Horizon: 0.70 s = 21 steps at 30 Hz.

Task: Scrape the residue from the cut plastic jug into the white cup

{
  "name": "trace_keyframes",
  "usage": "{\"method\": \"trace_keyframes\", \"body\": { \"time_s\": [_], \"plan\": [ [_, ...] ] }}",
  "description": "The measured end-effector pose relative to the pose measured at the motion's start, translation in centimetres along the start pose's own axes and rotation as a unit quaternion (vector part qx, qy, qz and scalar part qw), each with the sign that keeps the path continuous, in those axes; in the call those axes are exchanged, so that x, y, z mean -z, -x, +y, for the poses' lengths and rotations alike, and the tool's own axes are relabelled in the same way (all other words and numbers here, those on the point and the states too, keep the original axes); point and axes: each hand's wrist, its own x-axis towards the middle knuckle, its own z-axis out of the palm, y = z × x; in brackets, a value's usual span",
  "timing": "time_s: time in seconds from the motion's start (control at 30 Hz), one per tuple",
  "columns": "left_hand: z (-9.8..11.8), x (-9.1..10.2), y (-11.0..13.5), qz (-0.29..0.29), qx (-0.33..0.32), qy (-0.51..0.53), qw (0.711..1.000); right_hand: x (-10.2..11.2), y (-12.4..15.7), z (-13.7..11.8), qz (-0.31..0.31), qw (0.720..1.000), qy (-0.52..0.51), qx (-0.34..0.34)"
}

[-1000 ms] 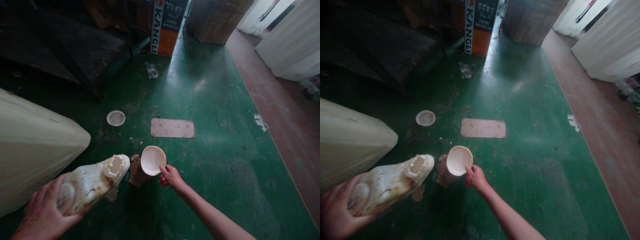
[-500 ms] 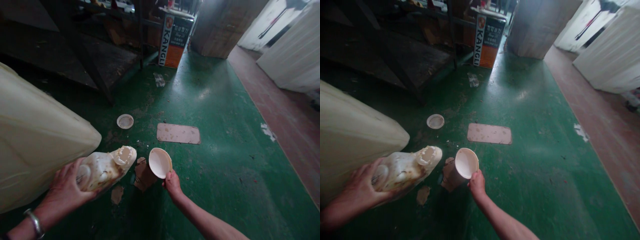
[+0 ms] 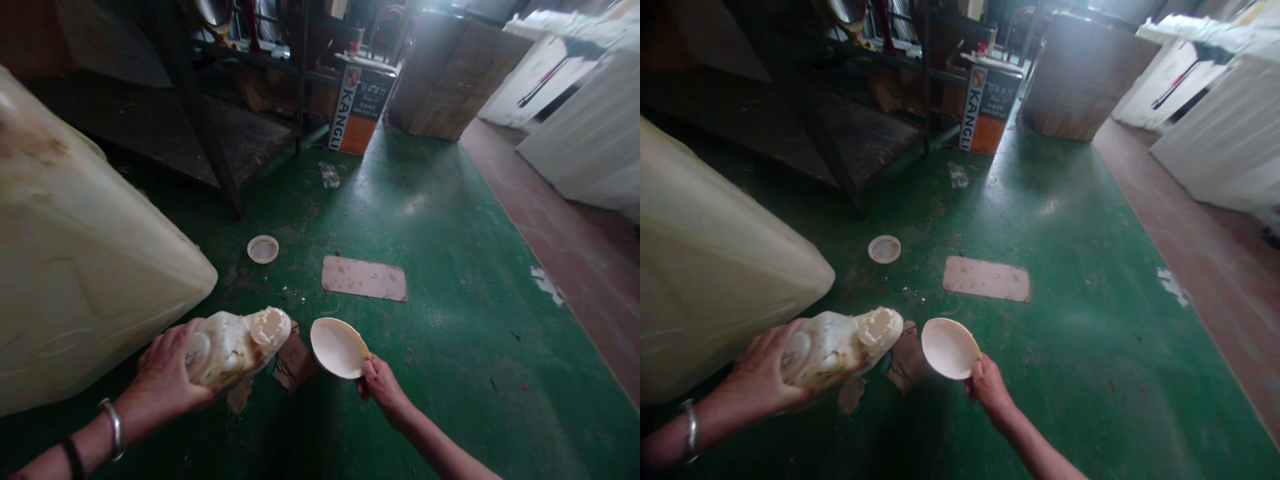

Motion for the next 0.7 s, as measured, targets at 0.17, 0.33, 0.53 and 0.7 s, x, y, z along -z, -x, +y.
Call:
{"method": "trace_keyframes", "body": {
  "time_s": [0.17,0.33,0.53,0.7],
  "plan": [
    [0.6,-0.3,0.0,0.011,-0.040,0.008,0.999,2.0,2.5,-2.9,-0.022,0.999,0.049,0.011],
    [1.7,0.0,0.2,0.042,-0.097,-0.003,0.994,4.0,5.1,-6.9,-0.044,0.993,0.109,0.019],
    [3.5,1.4,0.6,0.074,-0.150,-0.011,0.986,5.4,7.1,-9.8,-0.046,0.986,0.161,0.014],
    [4.8,2.1,1.0,0.086,-0.177,-0.015,0.980,5.8,8.1,-11.0,-0.056,0.983,0.175,0.012]
  ]
}}
